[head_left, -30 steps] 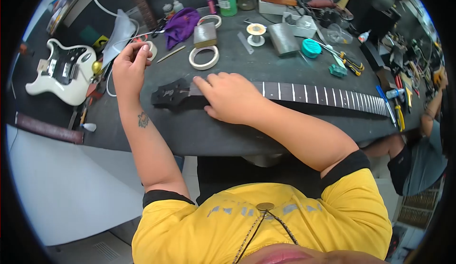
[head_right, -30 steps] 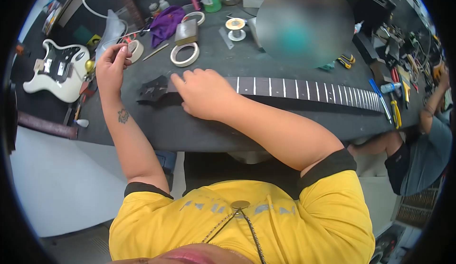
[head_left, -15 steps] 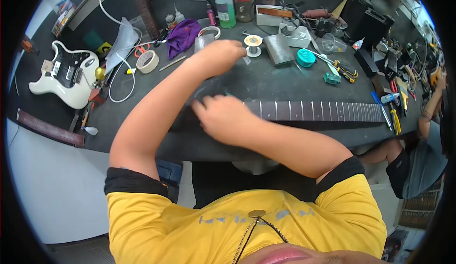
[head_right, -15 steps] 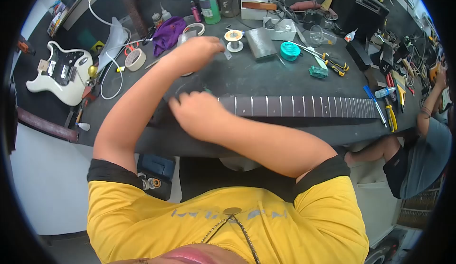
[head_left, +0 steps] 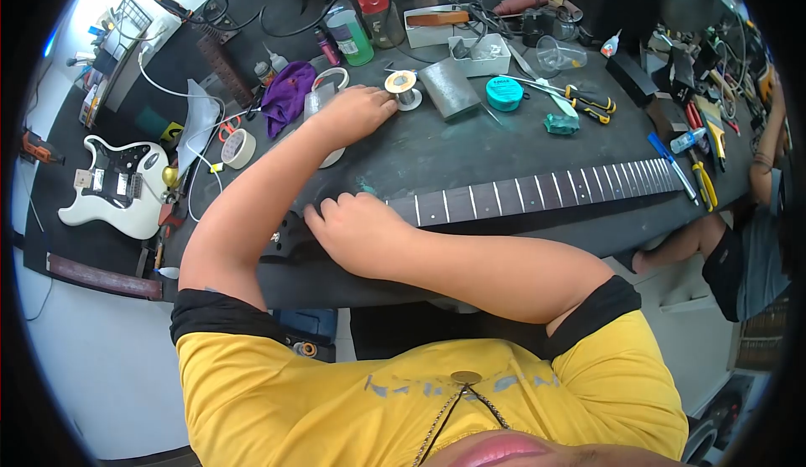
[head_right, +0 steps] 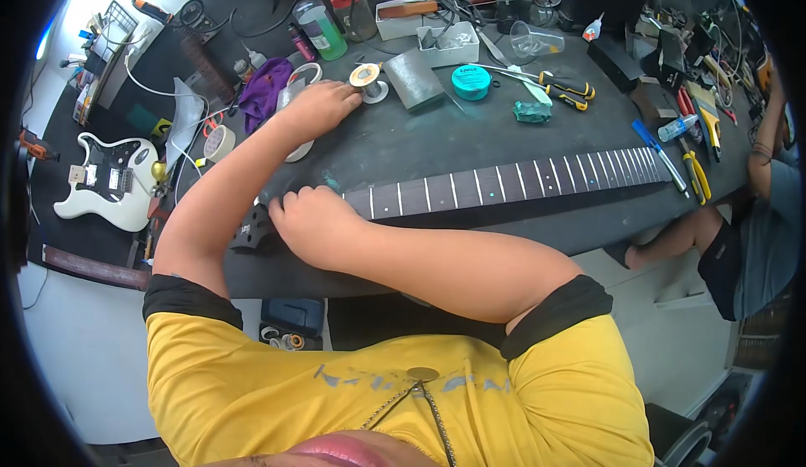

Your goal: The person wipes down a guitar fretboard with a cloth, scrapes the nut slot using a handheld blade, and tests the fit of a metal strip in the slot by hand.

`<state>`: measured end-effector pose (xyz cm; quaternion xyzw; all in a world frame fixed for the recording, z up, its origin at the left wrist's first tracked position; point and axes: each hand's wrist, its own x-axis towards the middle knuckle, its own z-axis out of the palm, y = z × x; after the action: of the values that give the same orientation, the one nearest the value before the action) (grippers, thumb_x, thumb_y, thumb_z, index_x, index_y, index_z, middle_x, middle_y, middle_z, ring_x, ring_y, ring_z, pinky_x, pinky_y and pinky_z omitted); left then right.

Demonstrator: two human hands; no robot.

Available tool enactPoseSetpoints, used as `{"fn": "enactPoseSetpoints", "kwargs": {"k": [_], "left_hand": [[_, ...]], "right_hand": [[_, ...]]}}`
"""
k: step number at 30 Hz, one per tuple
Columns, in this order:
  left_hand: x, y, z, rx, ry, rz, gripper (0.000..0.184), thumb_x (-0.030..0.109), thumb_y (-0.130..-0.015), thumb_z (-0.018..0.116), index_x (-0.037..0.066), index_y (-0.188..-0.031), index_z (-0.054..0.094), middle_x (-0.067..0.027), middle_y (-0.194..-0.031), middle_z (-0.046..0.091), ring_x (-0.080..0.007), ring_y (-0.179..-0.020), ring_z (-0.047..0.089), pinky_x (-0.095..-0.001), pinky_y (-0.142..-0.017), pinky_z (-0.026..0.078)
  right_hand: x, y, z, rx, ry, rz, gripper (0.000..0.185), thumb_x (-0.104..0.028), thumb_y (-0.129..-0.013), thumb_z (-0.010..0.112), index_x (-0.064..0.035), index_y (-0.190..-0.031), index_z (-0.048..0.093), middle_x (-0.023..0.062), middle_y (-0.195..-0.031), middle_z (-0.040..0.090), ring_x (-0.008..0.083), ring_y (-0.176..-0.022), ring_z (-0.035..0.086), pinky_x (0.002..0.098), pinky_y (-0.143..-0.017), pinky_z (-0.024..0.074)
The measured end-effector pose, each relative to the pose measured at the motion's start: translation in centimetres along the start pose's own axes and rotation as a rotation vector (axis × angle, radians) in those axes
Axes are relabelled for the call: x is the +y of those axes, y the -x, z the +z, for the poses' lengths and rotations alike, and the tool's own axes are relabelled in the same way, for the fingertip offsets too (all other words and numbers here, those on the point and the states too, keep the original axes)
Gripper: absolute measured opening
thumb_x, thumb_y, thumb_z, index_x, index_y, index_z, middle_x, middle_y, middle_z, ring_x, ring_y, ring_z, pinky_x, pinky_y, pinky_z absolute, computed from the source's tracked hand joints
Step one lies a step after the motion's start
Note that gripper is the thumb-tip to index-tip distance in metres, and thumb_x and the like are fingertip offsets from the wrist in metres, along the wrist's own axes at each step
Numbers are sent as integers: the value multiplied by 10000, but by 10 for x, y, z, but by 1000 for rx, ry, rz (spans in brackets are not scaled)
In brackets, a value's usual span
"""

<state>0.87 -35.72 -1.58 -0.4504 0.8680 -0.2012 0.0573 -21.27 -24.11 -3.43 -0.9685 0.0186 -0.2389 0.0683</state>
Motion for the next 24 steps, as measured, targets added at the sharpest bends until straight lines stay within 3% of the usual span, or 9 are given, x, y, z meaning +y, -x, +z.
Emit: {"fn": "enactPoseSetpoints", "kwargs": {"k": [5, 8, 11, 14, 17, 20, 24], "left_hand": [[-5, 2, 12, 74, 9, 22, 190, 132, -1030, 661, 56, -1195, 716, -143, -1224, 800, -340, -1140, 784, -474, -1019, 608], [7, 5, -2, 111, 29, 41, 203, 131, -1029, 664, 60, -1215, 698, -146, -1244, 801, -342, -1137, 787, -469, -1006, 609], [10, 19, -9, 132, 44, 106, 240, 114, -1009, 679, 55, -1240, 698, -152, -1257, 808, -346, -1114, 796, -466, -989, 615], [15, 35, -15, -71, 76, -87, 267, 111, -1000, 684, 47, -1258, 709, -145, -1224, 822, -347, -1085, 803, -467, -983, 618], [16, 35, -17, 36, 120, -50, 274, 116, -998, 682, 47, -1260, 721, -141, -1180, 831, -334, -1063, 809, -460, -977, 620], [9, 33, -10, 88, 19, 90, 271, 133, -1000, 680, 56, -1256, 726, -147, -1187, 833, -317, -1057, 811, -449, -975, 621], [8, 30, -11, 125, -18, 143, 223, 146, -1006, 681, 67, -1211, 715, -112, -1087, 820, -302, -990, 805, -449, -945, 620]], "right_hand": [[1, -1, 0, 2, -24, 6, 433, -189, -956, 679, 6, -1341, 709, 115, -983, 745, 291, -867, 772, 409, -757, 615], [1, -1, 3, 38, -42, 14, 330, -190, -944, 722, -9, -1219, 724, 130, -997, 780, 285, -866, 786, 407, -720, 605], [1, 0, 5, 25, -38, 22, 329, -196, -942, 732, -17, -1218, 725, 131, -1005, 783, 283, -882, 788, 410, -730, 605], [2, -2, 2, -23, -32, 15, 339, -203, -948, 733, -15, -1230, 726, 130, -1013, 787, 283, -894, 789, 413, -747, 608], [1, -2, 3, -26, -45, 16, 354, -199, -953, 728, -6, -1249, 724, 131, -1022, 791, 284, -895, 789, 410, -752, 609], [2, -2, -4, -89, -52, 9, 510, -186, -980, 689, 31, -1441, 678, 152, -1066, 778, 307, -919, 792, 422, -784, 624], [2, -4, -3, -82, -56, 4, 510, -193, -988, 678, 29, -1448, 682, 151, -1062, 776, 306, -920, 791, 423, -792, 623]]}}
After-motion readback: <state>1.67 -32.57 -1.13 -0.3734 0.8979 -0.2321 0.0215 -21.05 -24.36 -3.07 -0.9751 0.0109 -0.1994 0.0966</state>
